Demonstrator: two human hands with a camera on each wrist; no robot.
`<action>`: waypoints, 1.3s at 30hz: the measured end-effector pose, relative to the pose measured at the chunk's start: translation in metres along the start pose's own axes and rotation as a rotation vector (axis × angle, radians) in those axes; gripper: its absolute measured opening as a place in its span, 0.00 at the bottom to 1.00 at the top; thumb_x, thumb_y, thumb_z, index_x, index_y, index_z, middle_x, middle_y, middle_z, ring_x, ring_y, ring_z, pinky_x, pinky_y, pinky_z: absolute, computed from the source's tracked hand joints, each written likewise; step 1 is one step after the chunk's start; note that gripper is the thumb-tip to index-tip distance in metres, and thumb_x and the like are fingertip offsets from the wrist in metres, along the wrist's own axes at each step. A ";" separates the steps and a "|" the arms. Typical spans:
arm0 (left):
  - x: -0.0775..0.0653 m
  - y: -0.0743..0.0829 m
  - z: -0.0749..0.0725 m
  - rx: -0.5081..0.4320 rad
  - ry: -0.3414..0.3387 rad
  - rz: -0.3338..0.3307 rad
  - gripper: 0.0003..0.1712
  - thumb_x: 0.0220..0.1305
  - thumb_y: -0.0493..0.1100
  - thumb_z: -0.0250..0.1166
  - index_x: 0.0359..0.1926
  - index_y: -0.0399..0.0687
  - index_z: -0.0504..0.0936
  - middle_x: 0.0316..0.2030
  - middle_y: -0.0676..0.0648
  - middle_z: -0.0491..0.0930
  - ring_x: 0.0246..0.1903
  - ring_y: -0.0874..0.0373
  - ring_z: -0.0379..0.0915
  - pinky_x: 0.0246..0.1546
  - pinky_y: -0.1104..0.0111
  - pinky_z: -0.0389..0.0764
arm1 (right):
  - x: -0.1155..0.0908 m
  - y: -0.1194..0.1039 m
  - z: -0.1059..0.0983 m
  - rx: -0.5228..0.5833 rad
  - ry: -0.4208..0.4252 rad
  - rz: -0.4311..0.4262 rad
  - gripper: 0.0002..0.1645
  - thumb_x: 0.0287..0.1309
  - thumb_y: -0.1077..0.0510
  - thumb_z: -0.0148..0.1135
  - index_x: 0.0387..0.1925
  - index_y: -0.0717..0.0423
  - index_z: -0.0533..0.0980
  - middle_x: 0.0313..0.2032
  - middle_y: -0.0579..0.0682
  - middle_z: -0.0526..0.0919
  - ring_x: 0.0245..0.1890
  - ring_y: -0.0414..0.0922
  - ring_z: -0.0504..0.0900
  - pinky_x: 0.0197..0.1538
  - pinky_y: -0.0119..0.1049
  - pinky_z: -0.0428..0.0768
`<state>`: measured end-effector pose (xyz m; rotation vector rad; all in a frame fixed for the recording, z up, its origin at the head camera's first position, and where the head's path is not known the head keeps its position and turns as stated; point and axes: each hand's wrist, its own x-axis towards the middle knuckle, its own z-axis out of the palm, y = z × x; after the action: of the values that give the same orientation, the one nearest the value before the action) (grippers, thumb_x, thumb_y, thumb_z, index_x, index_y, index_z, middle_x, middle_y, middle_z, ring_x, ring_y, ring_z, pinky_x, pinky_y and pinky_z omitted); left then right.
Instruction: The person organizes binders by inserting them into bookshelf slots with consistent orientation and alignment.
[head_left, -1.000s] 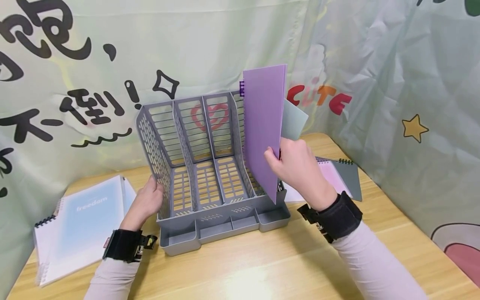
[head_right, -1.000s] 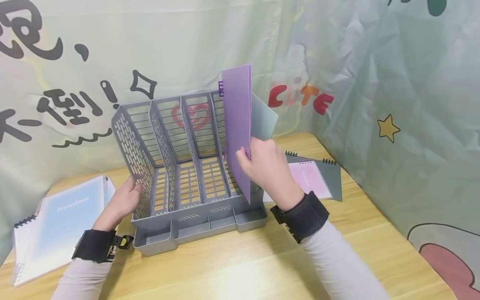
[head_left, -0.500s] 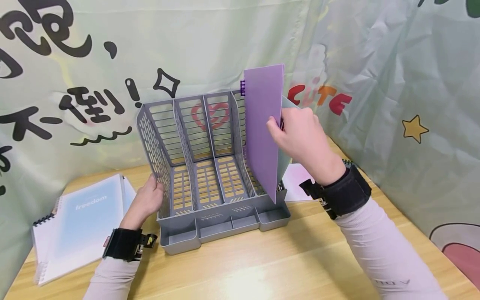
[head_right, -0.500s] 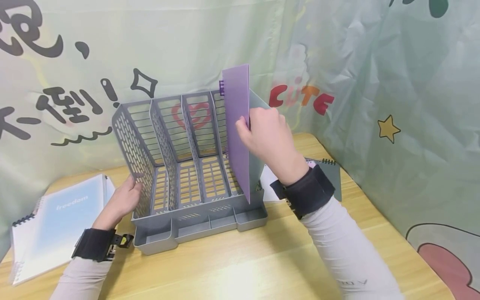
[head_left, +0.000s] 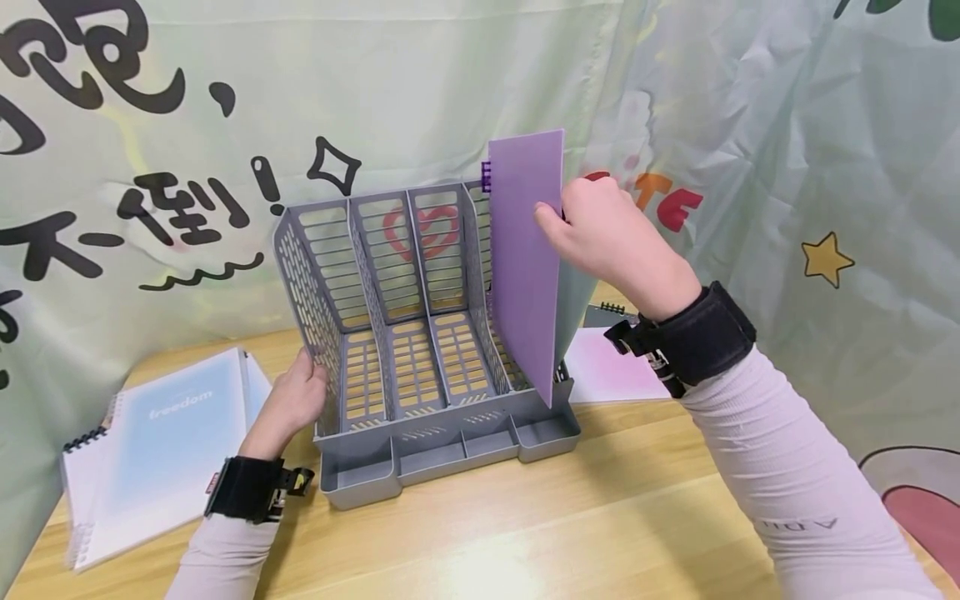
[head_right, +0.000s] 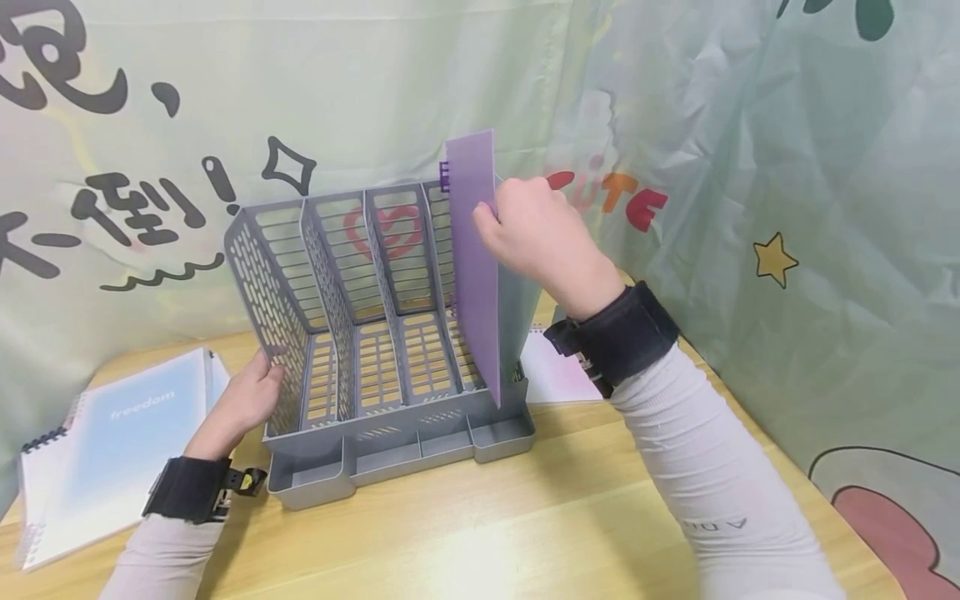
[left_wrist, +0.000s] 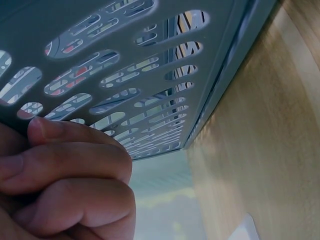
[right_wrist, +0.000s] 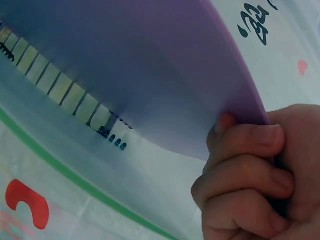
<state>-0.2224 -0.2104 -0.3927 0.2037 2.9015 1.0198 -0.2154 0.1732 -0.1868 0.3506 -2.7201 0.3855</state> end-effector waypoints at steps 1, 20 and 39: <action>0.000 0.000 0.000 0.001 0.000 0.002 0.31 0.77 0.43 0.31 0.75 0.34 0.39 0.66 0.24 0.53 0.59 0.26 0.55 0.53 0.40 0.63 | -0.001 0.001 0.001 0.012 0.003 -0.010 0.29 0.68 0.51 0.39 0.10 0.55 0.57 0.11 0.46 0.54 0.12 0.44 0.56 0.19 0.36 0.57; 0.000 -0.001 -0.001 0.000 0.004 0.002 0.32 0.77 0.43 0.31 0.75 0.34 0.40 0.65 0.23 0.54 0.58 0.27 0.59 0.46 0.43 0.70 | -0.017 0.004 0.023 0.003 0.254 -0.054 0.32 0.73 0.52 0.39 0.10 0.57 0.60 0.10 0.51 0.58 0.12 0.51 0.60 0.18 0.40 0.59; 0.001 -0.001 0.000 -0.011 0.001 0.004 0.31 0.77 0.43 0.32 0.75 0.34 0.41 0.66 0.24 0.54 0.60 0.27 0.55 0.53 0.39 0.62 | -0.038 0.008 0.061 -0.017 0.372 -0.037 0.31 0.74 0.50 0.40 0.11 0.55 0.60 0.10 0.49 0.58 0.10 0.50 0.62 0.16 0.41 0.62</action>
<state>-0.2238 -0.2109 -0.3936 0.2090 2.8975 1.0361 -0.2035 0.1691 -0.2580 0.2915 -2.3498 0.3752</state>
